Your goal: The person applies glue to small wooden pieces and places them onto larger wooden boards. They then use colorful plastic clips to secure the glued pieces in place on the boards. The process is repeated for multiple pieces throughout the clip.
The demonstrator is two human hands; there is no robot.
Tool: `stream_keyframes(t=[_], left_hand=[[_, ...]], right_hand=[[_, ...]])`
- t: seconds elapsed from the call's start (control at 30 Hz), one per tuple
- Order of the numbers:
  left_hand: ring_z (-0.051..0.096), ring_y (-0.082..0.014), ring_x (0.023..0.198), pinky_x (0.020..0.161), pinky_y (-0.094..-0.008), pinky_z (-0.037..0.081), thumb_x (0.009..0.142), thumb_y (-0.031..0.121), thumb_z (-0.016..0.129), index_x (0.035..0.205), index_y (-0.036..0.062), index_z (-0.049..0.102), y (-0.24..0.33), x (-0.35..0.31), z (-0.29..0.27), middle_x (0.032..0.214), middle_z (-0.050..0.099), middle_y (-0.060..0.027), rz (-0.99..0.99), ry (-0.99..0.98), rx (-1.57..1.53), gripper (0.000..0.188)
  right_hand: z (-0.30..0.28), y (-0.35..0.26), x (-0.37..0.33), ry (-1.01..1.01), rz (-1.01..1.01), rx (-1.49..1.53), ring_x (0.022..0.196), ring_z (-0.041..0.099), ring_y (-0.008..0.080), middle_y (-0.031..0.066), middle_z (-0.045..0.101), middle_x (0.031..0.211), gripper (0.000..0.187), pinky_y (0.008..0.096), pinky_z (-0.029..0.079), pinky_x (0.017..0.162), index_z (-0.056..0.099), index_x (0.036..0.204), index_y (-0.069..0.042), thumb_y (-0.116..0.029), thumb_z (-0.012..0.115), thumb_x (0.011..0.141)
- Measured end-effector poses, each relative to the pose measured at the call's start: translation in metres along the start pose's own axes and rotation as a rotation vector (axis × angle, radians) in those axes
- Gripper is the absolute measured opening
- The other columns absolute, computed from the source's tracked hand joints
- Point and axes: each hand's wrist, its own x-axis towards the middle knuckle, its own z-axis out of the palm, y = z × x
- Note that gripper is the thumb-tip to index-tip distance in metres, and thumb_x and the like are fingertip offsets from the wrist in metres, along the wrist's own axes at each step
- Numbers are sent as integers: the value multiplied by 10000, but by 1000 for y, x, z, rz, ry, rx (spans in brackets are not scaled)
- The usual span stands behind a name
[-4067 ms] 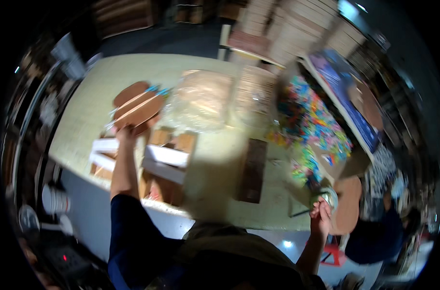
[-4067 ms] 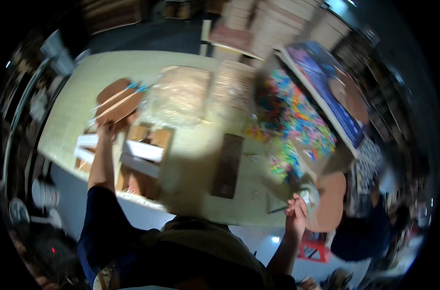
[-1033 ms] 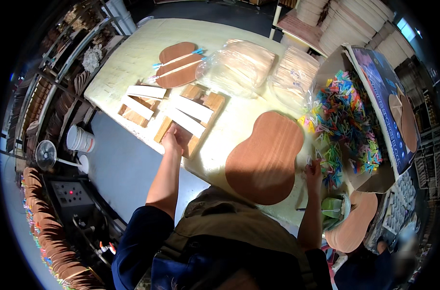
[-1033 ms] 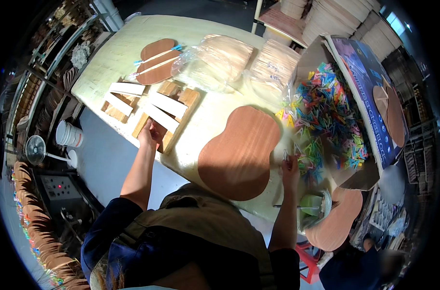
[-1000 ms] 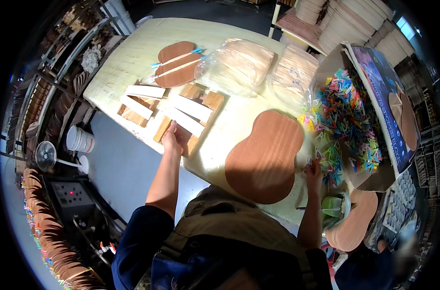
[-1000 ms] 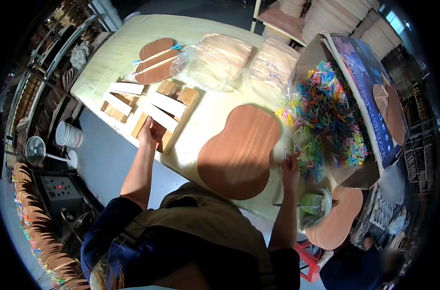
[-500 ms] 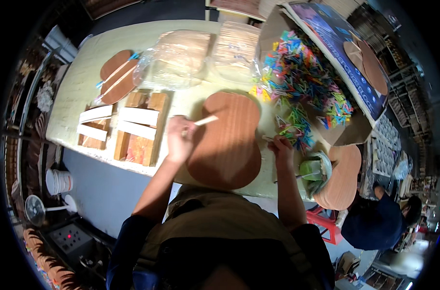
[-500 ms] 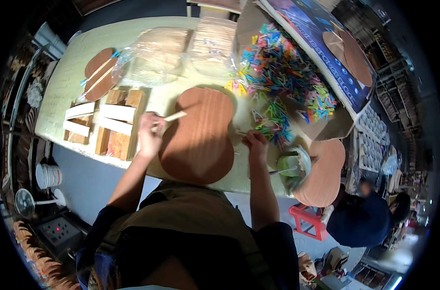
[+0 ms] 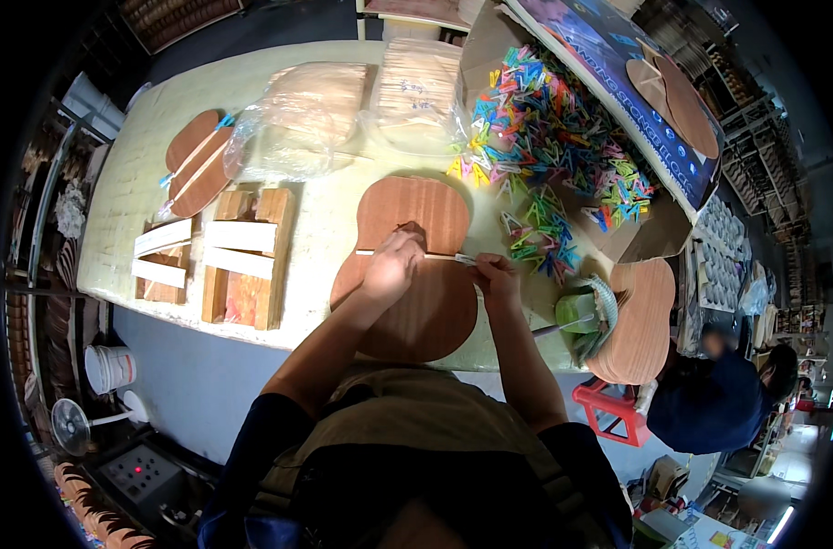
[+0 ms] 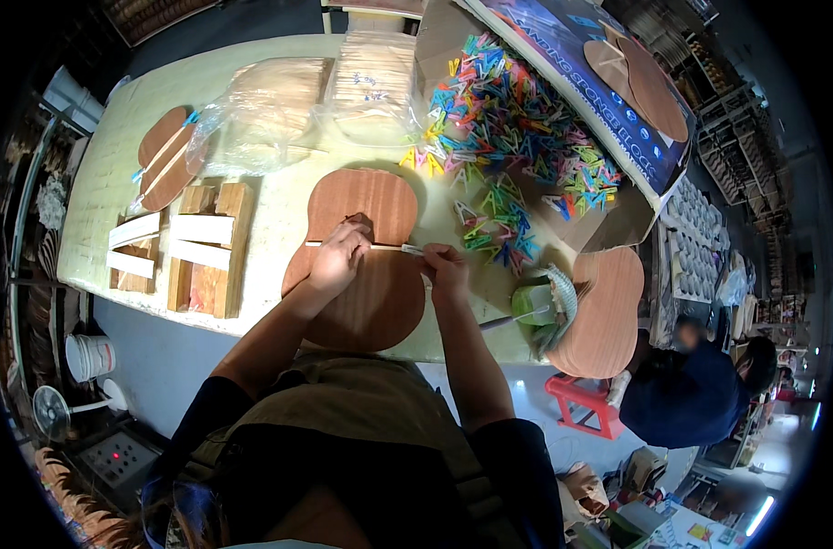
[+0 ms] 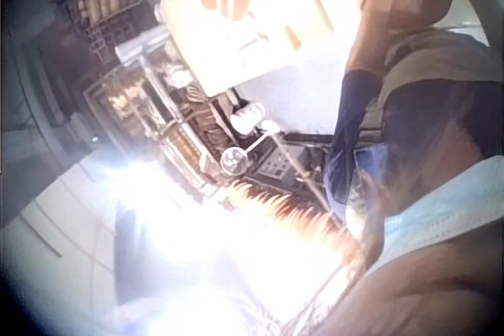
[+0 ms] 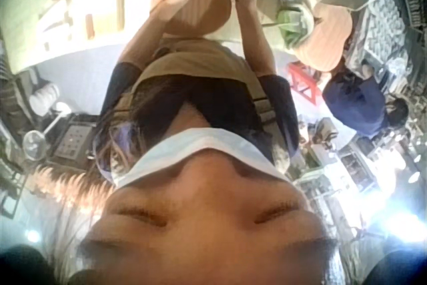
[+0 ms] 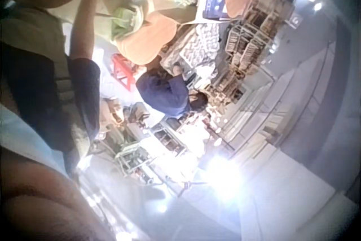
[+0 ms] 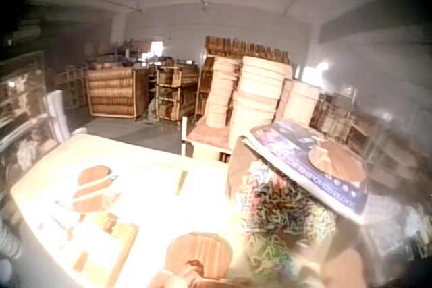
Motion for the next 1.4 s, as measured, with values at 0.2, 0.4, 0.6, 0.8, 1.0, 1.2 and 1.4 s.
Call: stream_keyframes(t=[0.2,0.4,0.6,0.8,1.0,1.2,1.4], left_hand=[[569,-332,890,781,-396,467,751,-25,581,743,41,551,-3,3,1,926,601,-137,23,35,-6,72],[561,-315,849,756,-386,460,746,-24,583,736,35,535,0,4,-2,879,587,-110,34,35,-54,77],[558,-310,865,773,-377,462,765,4,564,744,36,541,0,4,-4,885,579,-109,33,43,-77,45],[556,-305,862,778,-382,458,756,23,568,730,37,530,-3,3,-3,883,576,-108,61,83,-45,48],[570,-303,897,786,-387,463,763,15,587,791,27,578,-9,-2,2,950,606,-114,41,87,-56,31],[601,-322,893,778,-397,476,783,89,591,870,25,608,-15,-8,10,925,630,-143,-295,-23,-313,109],[584,-359,910,802,-421,466,815,96,515,916,27,616,-13,-8,6,944,624,-172,-85,30,-142,159]], right_hand=[[-5,-28,27,271,-557,-1167,795,630,270,108,632,944,288,368,525,716,601,1069,-49,-213,656,838],[4,-59,85,276,-344,-1918,1049,536,320,116,563,1160,347,435,467,857,599,1080,-75,-158,684,754],[80,-69,82,-482,-1142,-1406,1079,534,339,134,579,1136,301,409,457,883,612,1063,-77,-66,654,765],[145,-40,70,-76,-858,-1582,927,606,366,201,614,1043,372,423,494,802,611,1057,-20,-263,689,787],[191,-13,77,-445,-426,-1389,779,634,210,131,654,825,357,312,504,702,657,984,15,-271,723,781],[240,22,61,-695,193,-918,670,538,80,10,646,815,135,209,416,569,688,927,-55,-109,689,804],[239,22,62,-968,240,-1173,529,511,82,34,635,697,173,264,396,448,695,927,-39,-81,726,762]])
